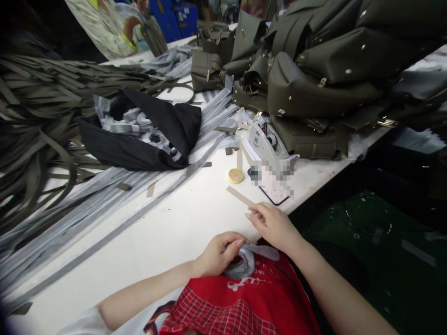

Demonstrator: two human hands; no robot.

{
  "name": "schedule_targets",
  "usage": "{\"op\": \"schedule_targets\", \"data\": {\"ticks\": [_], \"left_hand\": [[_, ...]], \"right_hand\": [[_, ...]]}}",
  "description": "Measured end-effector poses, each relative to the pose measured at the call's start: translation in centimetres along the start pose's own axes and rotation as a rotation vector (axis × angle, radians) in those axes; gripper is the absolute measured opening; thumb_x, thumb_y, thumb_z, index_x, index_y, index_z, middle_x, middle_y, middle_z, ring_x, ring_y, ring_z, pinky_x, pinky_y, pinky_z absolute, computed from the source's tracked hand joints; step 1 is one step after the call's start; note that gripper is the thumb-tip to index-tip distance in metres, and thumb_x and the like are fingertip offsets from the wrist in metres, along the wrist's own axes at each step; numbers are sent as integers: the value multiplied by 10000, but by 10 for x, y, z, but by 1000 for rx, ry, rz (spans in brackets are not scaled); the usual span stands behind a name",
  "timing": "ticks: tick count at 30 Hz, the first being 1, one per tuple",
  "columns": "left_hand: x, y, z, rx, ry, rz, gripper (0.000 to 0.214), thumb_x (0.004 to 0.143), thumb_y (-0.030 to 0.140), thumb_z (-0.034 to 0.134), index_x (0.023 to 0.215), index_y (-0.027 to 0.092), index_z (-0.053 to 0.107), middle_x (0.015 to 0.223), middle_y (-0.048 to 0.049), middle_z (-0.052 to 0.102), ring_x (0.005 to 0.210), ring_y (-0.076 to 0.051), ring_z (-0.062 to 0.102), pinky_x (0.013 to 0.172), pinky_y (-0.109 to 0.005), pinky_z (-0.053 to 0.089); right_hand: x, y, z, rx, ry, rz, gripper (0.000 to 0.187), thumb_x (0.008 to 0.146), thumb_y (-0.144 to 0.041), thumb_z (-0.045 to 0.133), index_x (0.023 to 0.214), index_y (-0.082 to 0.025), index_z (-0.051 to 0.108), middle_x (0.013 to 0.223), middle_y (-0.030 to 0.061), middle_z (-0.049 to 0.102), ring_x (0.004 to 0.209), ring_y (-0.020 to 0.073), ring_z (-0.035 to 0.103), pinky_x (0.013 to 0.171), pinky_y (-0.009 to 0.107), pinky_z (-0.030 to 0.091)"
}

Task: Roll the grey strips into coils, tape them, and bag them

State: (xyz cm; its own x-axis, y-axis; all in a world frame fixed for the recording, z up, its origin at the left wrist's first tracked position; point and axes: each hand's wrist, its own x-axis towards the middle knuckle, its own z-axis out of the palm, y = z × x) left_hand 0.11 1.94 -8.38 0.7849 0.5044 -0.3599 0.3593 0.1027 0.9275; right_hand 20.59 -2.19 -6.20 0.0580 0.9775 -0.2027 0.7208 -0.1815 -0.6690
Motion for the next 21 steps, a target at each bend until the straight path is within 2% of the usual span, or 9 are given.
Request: {"op": "schedule_targets", "data": {"ticks": [2,4,6,13,17,21], "left_hand": [[0,-3,0,-26,46,-53,444,940,482,431,1025,141,703,841,-51,698,736,-158,588,724,-266,492],[0,-4,0,-48,100,-92,452,937,493,429,1032,140,696,799,-39,679,696,-152,563,688,-263,481],[-1,-3,-1,-60,137,-95,445,933,494,436,1024,145,697,819,-38,676,718,-155,564,707,-265,479],[1,-3,-1,-83,124,-109,443,927,496,442,1021,147,696,819,-31,676,736,-155,571,742,-269,479],[3,-4,0,-110,113,-94,417,920,475,464,1012,142,697,837,-31,685,756,-152,580,759,-260,473],[2,-2,1,-152,108,-69,400,923,446,471,1001,127,699,870,-40,691,766,-143,580,774,-252,466]], "right_hand": [[16,-2,7,-314,164,-39,243,920,-306,546,1110,-171,614,1036,115,668,952,265,606,794,349,466],[29,-5,15,-568,199,-101,181,923,-237,538,1058,-154,624,976,124,660,940,277,585,773,357,439],[36,-7,22,-684,194,-129,163,946,-173,478,970,-147,637,887,118,650,873,267,574,726,355,410],[36,4,15,-711,157,-146,243,968,-161,439,864,-173,659,825,94,646,788,231,556,674,335,350],[33,10,14,-691,127,-149,273,1002,-238,416,945,-180,677,899,88,666,860,233,558,705,331,355],[33,15,17,-653,158,-152,279,1007,-289,427,1010,-175,681,960,89,673,889,236,557,771,332,367]]}}
